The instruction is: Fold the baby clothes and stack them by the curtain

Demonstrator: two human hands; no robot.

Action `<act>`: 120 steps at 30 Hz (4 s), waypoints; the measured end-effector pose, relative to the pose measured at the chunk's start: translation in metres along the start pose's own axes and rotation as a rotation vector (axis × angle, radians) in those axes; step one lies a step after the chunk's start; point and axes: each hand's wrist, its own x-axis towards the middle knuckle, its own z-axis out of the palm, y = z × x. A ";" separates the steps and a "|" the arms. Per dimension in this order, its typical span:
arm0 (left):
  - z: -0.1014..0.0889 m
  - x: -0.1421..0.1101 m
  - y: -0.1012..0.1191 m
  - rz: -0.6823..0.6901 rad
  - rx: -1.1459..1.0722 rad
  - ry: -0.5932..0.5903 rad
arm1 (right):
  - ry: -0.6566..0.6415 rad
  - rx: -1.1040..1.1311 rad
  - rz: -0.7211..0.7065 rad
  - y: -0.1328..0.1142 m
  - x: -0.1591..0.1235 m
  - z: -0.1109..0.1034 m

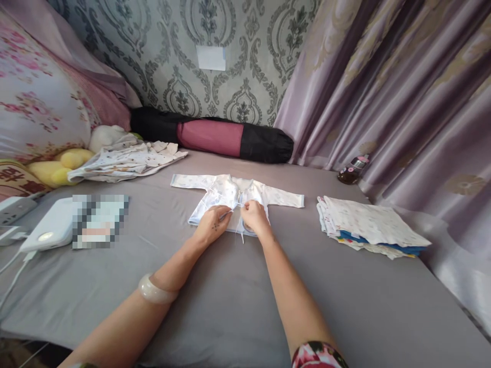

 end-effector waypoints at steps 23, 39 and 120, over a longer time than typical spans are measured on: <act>-0.011 0.005 -0.001 -0.312 0.065 -0.051 | -0.199 0.426 -0.046 -0.010 0.006 0.028; -0.001 0.001 -0.004 -0.235 0.087 -0.142 | -0.048 -0.586 -0.193 0.055 -0.029 -0.006; 0.007 -0.004 0.001 0.050 0.268 -0.109 | 0.006 -0.355 -0.407 0.016 0.000 0.042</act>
